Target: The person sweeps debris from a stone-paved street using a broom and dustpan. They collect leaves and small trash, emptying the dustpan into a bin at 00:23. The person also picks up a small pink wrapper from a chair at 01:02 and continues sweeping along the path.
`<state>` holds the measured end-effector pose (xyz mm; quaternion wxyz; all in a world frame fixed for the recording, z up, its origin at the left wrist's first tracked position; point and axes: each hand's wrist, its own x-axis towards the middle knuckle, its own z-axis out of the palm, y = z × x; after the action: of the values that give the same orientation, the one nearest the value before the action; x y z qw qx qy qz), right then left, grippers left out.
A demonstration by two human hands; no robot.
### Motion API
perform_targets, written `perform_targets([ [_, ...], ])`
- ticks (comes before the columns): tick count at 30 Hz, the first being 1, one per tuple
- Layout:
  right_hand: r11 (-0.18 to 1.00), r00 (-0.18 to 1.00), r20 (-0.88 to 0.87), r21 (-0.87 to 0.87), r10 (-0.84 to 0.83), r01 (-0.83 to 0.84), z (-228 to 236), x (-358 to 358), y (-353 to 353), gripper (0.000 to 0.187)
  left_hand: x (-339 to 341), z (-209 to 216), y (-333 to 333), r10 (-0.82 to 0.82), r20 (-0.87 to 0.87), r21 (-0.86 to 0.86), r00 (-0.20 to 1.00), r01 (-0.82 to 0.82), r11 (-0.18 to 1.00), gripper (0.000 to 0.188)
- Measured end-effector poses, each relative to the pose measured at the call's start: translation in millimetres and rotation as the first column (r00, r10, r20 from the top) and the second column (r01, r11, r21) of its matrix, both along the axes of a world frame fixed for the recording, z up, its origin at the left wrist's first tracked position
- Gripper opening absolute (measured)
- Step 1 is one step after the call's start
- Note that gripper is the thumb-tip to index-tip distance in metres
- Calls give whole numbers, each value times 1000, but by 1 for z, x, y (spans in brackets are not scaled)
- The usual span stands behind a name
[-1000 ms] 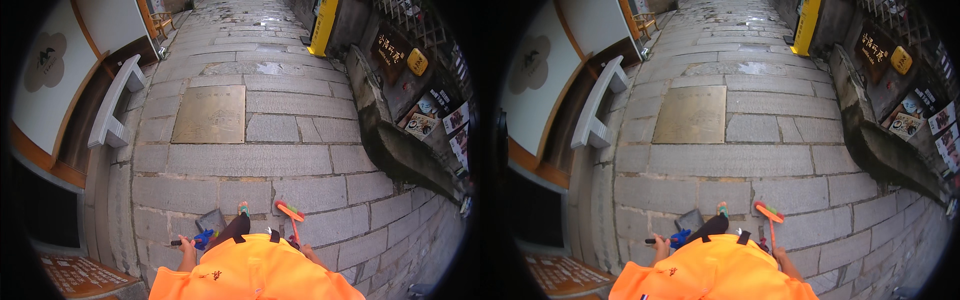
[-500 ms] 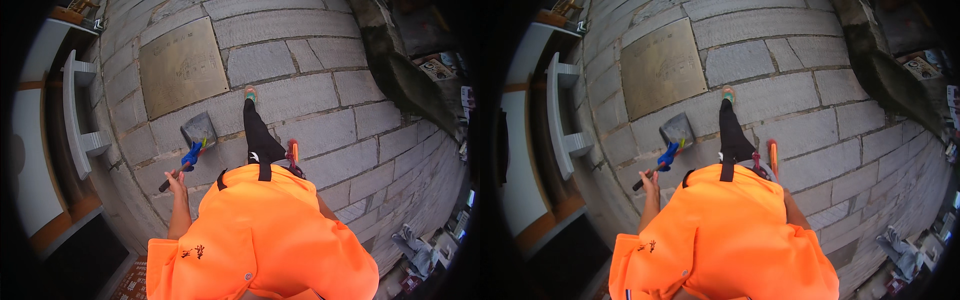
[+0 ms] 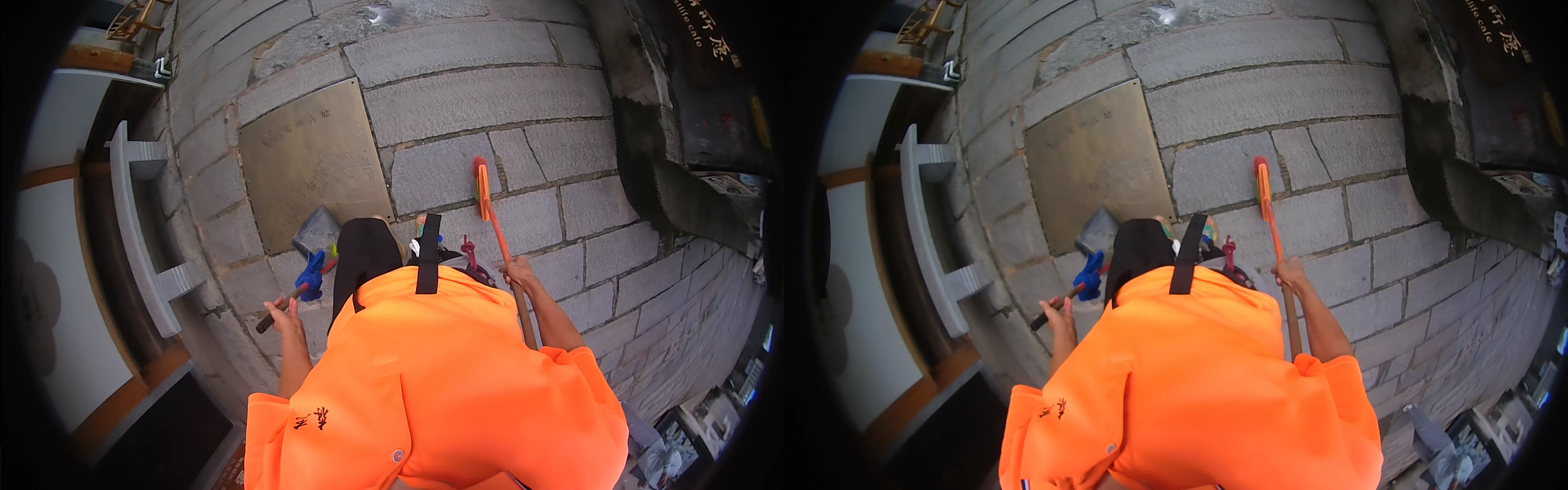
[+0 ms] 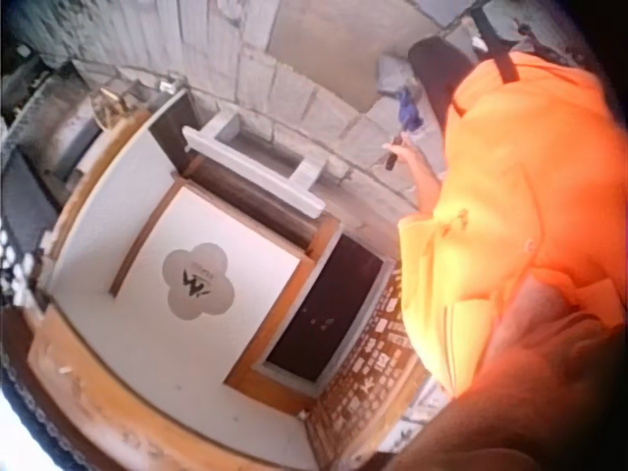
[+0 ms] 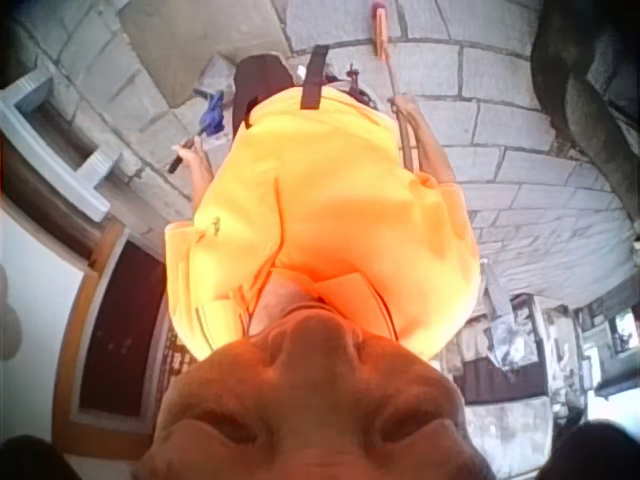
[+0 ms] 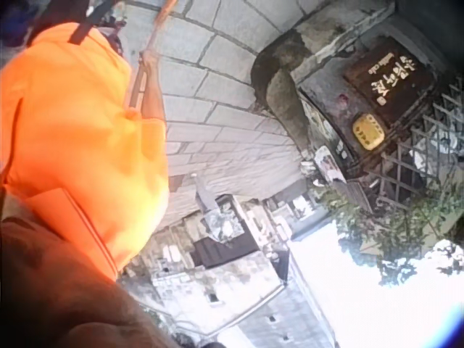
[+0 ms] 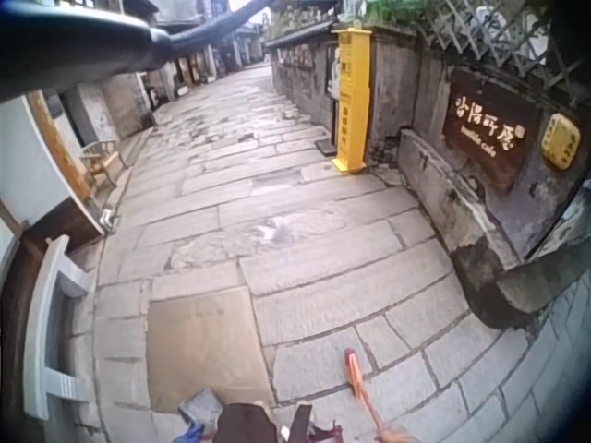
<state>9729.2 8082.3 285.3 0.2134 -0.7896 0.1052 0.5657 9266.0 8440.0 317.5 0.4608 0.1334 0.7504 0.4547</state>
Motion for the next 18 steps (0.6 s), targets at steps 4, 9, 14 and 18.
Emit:
perform_targets([
  [4, 957, 995, 57, 276, 76, -89, 15, 76, 116, 9, 39, -14, 66, 14, -1, -3, 1000, -14, 1000, 45],
  [9, 792, 993, -3, 604, 117, -91, 69, 125, 284, 19, 98, -32, 164, 63, -15, -61, 998, -63, 996, 45],
  [14, 660, 964, -145, 751, 223, -40, 114, 168, 453, 28, 163, -34, 285, 72, -40, -114, 997, -76, 991, 45],
  [18, 620, 894, -279, 785, 350, 2, 134, 200, 567, 24, 206, -16, 384, 39, -24, -86, 999, -41, 995, 45],
])
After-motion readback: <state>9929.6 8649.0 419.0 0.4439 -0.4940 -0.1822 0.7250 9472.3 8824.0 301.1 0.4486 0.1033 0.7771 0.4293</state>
